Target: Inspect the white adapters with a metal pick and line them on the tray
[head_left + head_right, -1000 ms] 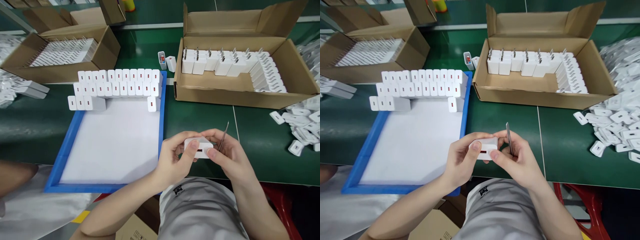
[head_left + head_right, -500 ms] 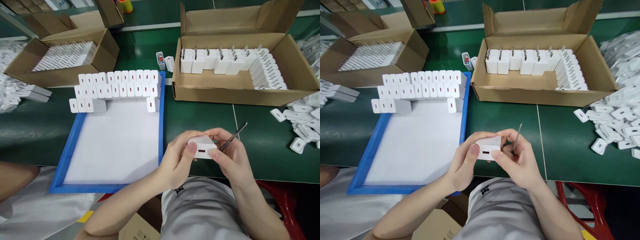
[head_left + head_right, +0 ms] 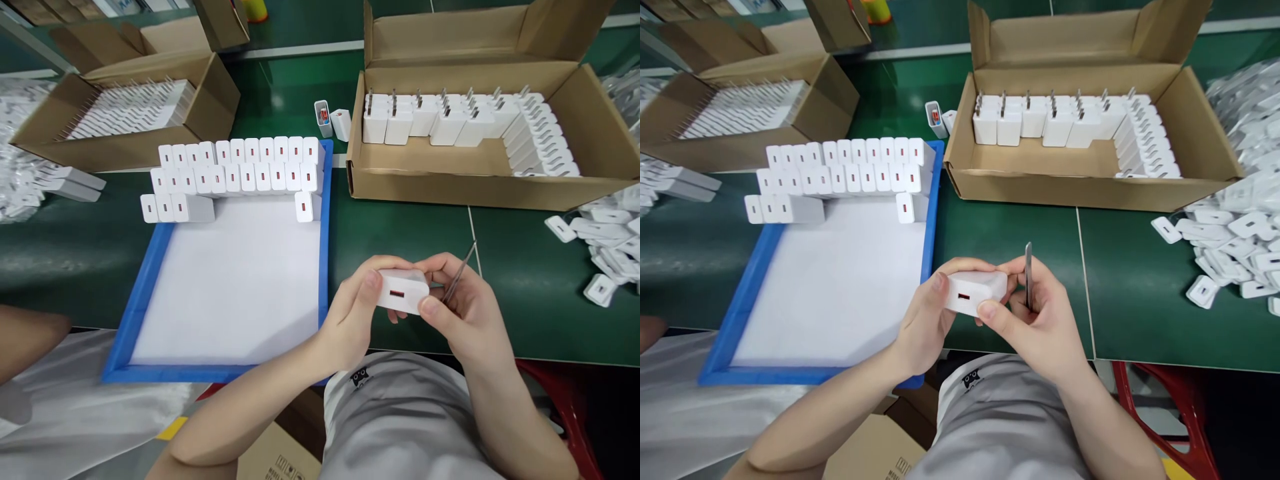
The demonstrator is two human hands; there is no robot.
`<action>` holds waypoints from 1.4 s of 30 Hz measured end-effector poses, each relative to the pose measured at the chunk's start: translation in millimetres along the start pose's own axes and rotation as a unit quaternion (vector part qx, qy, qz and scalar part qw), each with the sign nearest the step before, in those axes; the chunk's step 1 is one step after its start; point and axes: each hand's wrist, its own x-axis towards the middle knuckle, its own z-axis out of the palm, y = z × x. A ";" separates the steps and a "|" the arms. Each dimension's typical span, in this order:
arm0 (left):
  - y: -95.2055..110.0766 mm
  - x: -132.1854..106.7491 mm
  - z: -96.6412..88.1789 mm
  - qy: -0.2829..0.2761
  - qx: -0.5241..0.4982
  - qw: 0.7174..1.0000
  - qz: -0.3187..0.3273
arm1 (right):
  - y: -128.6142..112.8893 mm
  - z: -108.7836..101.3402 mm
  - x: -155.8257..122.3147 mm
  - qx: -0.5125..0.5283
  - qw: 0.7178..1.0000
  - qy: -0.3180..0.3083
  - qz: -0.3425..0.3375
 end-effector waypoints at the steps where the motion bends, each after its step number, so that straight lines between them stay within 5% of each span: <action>1: 0.1 0.3 -0.2 -0.003 -0.015 1.000 -0.006 | -1.1 1.9 -1.0 -0.013 1.000 0.015 -0.005; 22: 4.0 2.5 -0.6 -0.011 -0.080 0.993 -0.082 | -10.6 16.9 -10.1 -0.166 0.978 0.106 -0.070; 33: 1.1 -0.6 -9.1 -0.058 0.052 0.997 0.013 | -7.7 -10.3 -7.8 -0.100 0.994 -0.010 -0.048; 42: 4.2 -0.3 -7.8 -0.061 0.194 0.968 0.144 | -9.2 -18.5 -9.1 -0.110 0.991 -0.060 -0.042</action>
